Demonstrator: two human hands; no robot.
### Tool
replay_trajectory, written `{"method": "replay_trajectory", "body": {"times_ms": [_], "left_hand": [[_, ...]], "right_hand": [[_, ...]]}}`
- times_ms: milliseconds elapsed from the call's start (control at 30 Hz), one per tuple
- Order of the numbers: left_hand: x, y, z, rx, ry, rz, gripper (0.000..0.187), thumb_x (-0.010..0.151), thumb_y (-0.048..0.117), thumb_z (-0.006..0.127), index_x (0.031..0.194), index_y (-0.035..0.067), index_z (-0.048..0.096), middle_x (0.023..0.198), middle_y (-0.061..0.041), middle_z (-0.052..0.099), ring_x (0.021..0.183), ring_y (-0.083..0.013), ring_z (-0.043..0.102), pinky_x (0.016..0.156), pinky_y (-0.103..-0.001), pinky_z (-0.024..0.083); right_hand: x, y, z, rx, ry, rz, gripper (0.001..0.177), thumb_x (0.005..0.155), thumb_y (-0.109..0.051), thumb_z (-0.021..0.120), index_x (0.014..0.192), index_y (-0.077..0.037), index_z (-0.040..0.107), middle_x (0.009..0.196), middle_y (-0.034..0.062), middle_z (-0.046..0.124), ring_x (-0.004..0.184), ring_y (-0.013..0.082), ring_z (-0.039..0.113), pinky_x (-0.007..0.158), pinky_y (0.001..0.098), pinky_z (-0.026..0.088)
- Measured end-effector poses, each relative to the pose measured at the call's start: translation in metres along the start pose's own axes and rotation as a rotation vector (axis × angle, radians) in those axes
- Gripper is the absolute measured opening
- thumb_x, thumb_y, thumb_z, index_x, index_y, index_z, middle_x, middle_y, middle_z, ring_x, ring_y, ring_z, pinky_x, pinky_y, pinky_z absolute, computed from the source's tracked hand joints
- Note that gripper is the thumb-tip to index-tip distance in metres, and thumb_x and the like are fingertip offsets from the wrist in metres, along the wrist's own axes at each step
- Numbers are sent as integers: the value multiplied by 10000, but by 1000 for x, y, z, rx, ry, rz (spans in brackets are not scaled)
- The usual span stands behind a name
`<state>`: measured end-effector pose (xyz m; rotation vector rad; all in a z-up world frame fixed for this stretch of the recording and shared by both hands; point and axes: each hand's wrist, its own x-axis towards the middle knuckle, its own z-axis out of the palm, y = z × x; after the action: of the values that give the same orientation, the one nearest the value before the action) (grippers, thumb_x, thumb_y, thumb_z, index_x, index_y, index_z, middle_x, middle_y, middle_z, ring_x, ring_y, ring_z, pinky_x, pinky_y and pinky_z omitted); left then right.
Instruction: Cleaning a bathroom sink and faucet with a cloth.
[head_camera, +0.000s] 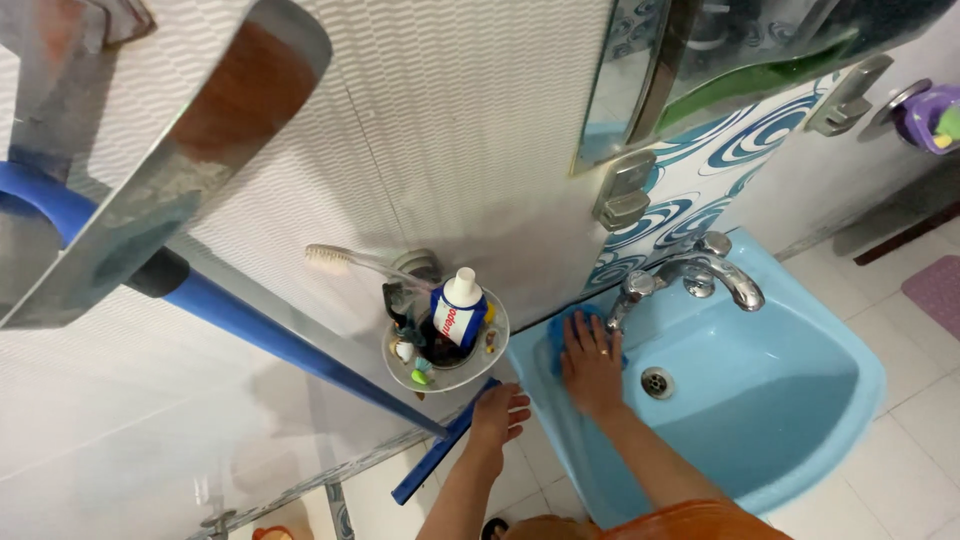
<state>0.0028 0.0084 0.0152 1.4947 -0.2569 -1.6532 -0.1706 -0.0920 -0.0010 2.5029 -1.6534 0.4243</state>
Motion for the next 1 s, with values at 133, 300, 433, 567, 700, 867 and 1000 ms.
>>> {"method": "replay_trajectory", "body": {"times_ms": [133,300,433,567,700,867,1000], "left_hand": [[5,-5,0,6,21,9,349,931,417,580,1138,158,689,1035,-21,742,862,-152,677,755,-318,500],[4,0,-13,17,30,25,351,916,385,620,1132,117,687,1020,-39,742,845,-159,676,719,-321,489],[8,-11,-13,19,50,36,363,916,399,601,1152,135,678,1023,-49,762,860,-164,699,727,-323,498],[-3,-2,-6,41,56,-35,382,918,397,581,1187,144,679,1040,-27,758,889,-177,695,757,-335,501],[-4,1,2,44,34,-14,414,926,417,610,1206,123,689,1070,-34,754,921,-170,698,798,-334,511],[7,-10,3,37,49,-25,391,919,417,612,1196,146,663,1069,-39,743,908,-182,699,772,-344,499],[0,-1,4,37,67,-32,374,905,400,621,1180,150,659,1042,-35,731,886,-186,701,753,-344,497]], "right_hand": [[-3,-31,3,323,-239,-137,633,958,-280,546,1534,-74,385,1623,181,315,1475,394,282,1202,504,234],[18,9,8,80,-159,-71,678,942,-275,555,1547,-44,353,1609,176,295,1472,388,273,1192,525,231],[8,-25,-6,142,-232,-6,652,982,-320,541,1539,-49,338,1629,177,292,1504,385,273,1258,462,217],[8,-13,-5,250,-355,-256,660,984,-303,531,1573,-105,311,1663,156,223,1502,390,223,1217,483,174],[17,-11,-16,77,-323,-38,705,972,-335,538,1576,-91,270,1664,143,186,1516,375,196,1219,490,172],[9,-19,-7,221,-445,-299,659,1009,-307,515,1606,-158,279,1703,115,194,1532,369,209,1236,467,188],[18,-5,-19,51,-317,-76,705,993,-370,522,1571,-79,243,1660,143,175,1517,366,202,1213,524,158]]}}
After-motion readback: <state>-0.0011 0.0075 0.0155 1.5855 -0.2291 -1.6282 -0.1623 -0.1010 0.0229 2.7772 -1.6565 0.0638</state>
